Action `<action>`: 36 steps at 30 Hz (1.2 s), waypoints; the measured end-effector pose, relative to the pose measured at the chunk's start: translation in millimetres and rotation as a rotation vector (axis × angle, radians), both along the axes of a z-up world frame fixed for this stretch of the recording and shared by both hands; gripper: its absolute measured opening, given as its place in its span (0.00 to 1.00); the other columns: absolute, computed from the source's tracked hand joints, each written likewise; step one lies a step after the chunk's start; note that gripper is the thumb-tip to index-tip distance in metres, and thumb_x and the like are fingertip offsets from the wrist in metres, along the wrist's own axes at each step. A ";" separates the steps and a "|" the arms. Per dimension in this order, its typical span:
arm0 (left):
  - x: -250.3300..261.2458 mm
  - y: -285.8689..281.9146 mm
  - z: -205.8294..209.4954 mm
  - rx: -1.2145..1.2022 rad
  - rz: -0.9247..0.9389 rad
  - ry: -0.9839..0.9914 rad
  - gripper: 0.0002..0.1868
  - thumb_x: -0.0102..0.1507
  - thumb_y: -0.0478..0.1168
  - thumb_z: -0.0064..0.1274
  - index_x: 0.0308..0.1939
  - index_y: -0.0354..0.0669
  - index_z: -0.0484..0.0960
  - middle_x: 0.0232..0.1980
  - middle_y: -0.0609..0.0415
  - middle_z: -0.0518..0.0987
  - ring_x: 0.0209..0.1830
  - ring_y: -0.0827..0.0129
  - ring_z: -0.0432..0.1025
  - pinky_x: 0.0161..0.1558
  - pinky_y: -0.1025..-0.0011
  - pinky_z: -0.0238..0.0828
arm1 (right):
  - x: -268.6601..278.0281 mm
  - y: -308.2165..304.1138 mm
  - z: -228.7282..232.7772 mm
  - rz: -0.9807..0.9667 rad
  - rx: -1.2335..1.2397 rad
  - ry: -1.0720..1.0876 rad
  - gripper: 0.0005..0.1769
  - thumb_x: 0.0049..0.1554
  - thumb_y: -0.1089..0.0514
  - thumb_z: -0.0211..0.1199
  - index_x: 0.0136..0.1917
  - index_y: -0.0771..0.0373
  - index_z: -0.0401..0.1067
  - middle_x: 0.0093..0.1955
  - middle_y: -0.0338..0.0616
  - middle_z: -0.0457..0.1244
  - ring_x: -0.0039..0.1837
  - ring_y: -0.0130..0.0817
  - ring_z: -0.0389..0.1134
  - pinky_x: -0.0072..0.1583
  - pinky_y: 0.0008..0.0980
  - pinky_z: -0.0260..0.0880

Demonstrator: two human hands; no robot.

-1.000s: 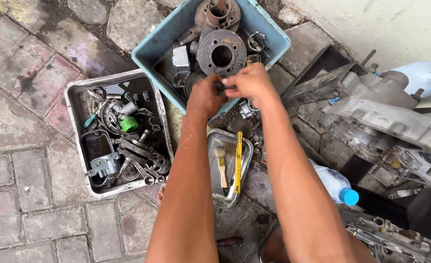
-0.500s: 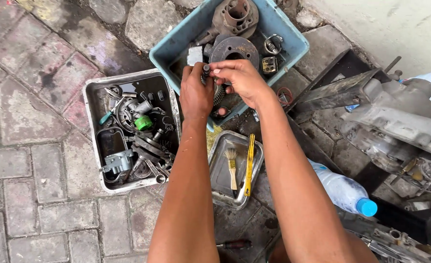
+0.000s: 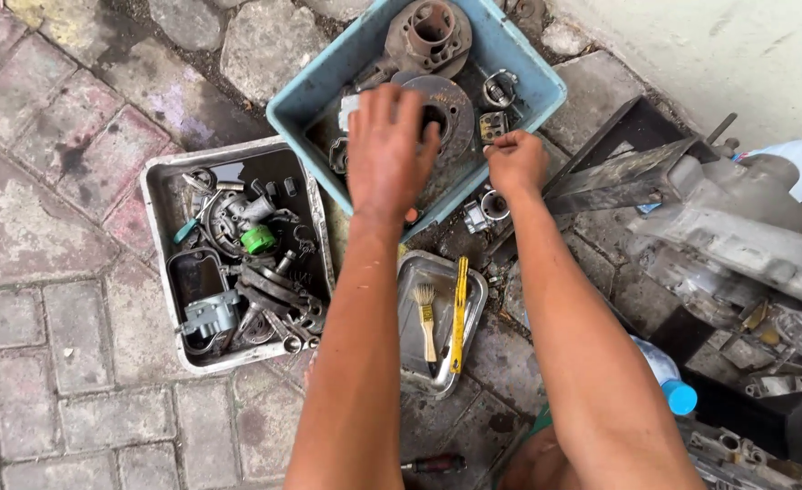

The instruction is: The person pours liquid from a plastic bottle onto a metal part and then scrubs it with a brush. They handle several mechanical components, including gears and a cylindrical part, while sitting on the ground.

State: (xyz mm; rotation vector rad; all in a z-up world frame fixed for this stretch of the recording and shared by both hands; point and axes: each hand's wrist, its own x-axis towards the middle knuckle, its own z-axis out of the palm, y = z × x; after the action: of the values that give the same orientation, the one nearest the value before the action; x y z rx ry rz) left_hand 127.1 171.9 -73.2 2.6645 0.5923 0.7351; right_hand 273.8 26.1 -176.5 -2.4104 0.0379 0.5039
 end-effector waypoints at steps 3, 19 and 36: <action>26.4 -25.0 8.3 0.166 -0.079 0.062 0.12 0.60 0.33 0.54 0.47 0.46 0.76 0.52 0.50 0.78 0.51 0.55 0.67 0.53 0.57 0.66 | 11.3 -1.8 -6.0 0.178 -0.057 -0.144 0.07 0.54 0.52 0.71 0.44 0.52 0.77 0.38 0.35 0.69 0.48 0.43 0.71 0.49 0.50 0.71; 65.7 -67.5 -118.8 -0.733 0.140 0.636 0.20 0.64 0.38 0.48 0.61 0.48 0.69 0.61 0.43 0.74 0.56 0.41 0.76 0.51 0.46 0.78 | 61.6 26.7 -8.3 0.784 -0.613 -0.198 0.38 0.51 0.53 0.67 0.73 0.47 0.58 0.71 0.49 0.61 0.69 0.57 0.62 0.72 0.56 0.40; 52.1 -57.8 -83.7 -0.703 0.046 0.652 0.19 0.65 0.39 0.43 0.61 0.46 0.68 0.63 0.42 0.71 0.57 0.41 0.75 0.53 0.45 0.79 | 64.6 22.7 -1.0 0.850 -0.533 -0.357 0.45 0.42 0.42 0.76 0.69 0.57 0.68 0.63 0.58 0.64 0.69 0.57 0.61 0.63 0.55 0.63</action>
State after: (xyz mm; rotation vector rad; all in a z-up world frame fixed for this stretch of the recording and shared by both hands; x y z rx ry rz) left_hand 179.2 114.1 -156.9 2.1640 0.8675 -0.3333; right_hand 338.4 48.8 -177.6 -2.9293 -1.1768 0.4481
